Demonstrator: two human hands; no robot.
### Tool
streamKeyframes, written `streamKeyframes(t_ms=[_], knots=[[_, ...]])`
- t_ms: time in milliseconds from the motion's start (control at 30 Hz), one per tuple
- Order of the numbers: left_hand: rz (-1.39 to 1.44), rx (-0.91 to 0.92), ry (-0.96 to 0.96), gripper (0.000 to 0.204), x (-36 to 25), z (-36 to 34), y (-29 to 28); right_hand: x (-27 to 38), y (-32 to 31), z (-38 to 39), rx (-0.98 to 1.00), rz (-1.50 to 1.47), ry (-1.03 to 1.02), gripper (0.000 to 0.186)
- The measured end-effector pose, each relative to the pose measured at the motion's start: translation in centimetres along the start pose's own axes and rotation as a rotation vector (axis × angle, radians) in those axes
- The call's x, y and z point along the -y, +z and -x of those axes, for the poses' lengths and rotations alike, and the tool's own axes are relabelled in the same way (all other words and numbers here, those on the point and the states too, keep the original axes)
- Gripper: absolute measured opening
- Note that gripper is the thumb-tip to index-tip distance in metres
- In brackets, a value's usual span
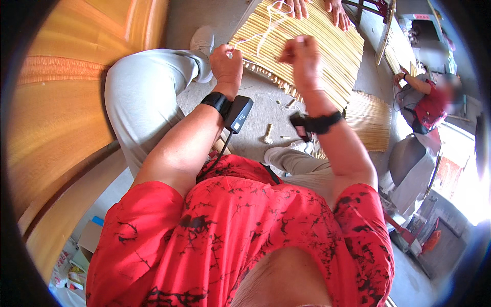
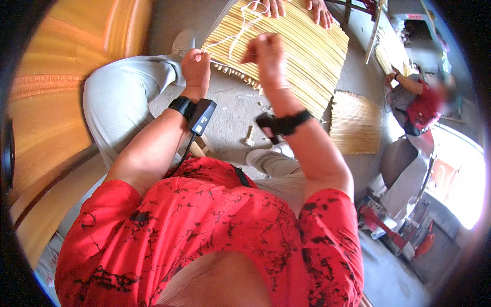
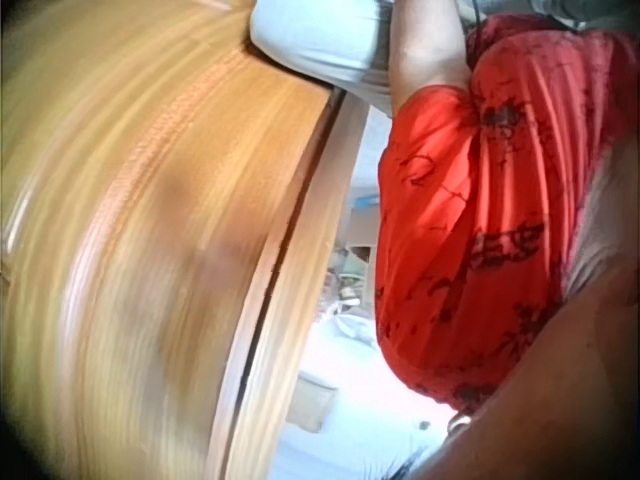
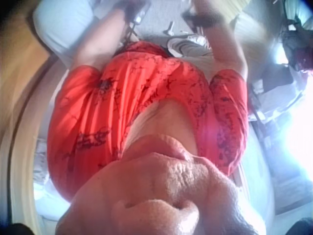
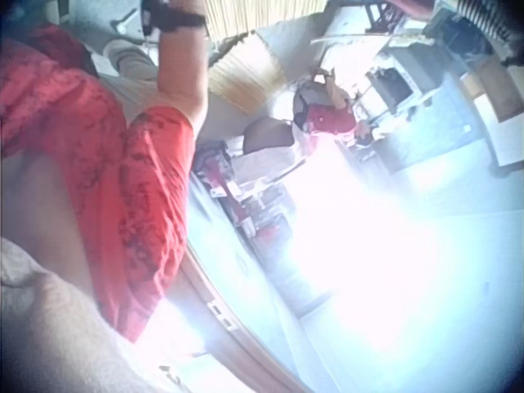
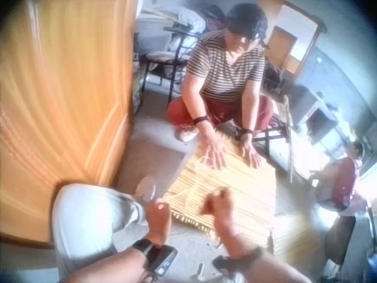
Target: The recorder is assembling small bamboo sticks into a mat by tying them together with string and trimming edges with scissors.
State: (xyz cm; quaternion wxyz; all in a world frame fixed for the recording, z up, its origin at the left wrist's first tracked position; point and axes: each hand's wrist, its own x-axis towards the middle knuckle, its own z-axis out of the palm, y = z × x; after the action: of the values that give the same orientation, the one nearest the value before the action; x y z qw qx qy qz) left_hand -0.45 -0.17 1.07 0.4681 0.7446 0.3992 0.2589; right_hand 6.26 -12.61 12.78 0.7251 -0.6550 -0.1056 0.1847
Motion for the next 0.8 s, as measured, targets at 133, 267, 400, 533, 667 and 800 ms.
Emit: streamKeyframes(t_ms=[133, 267, 400, 533, 667, 800], knots=[[-0.046, 0.033, 0.301, 0.011, 0.7, 1.7, 0.5, 9.1, -8.9, 2.1, 0.097, 0.530, 0.065, 0.014], [-0.053, 0.100, 0.438, 0.024, -0.3, 3.2, 0.8, 15.7, -21.6, 8.2, -0.234, 0.739, -0.021, 0.012], [-0.117, 0.095, 0.486, 0.030, -0.9, 2.8, 0.3, 20.5, -38.8, 17.2, -0.632, 0.435, -0.192, 0.009], [-0.138, 0.120, 0.450, 0.038, -0.6, 2.6, 0.8, 25.2, -51.0, 27.7, -1.299, 0.686, -0.330, 0.017], [-0.192, 0.117, 0.475, 0.041, -1.5, 3.1, 0.4, 31.5, -55.2, 33.4, -1.647, 0.856, -0.408, 0.018], [-0.210, 0.128, 0.549, 0.045, -3.3, 4.8, 0.6, 41.6, -55.8, 35.6, -1.797, 1.082, -0.493, 0.019]])
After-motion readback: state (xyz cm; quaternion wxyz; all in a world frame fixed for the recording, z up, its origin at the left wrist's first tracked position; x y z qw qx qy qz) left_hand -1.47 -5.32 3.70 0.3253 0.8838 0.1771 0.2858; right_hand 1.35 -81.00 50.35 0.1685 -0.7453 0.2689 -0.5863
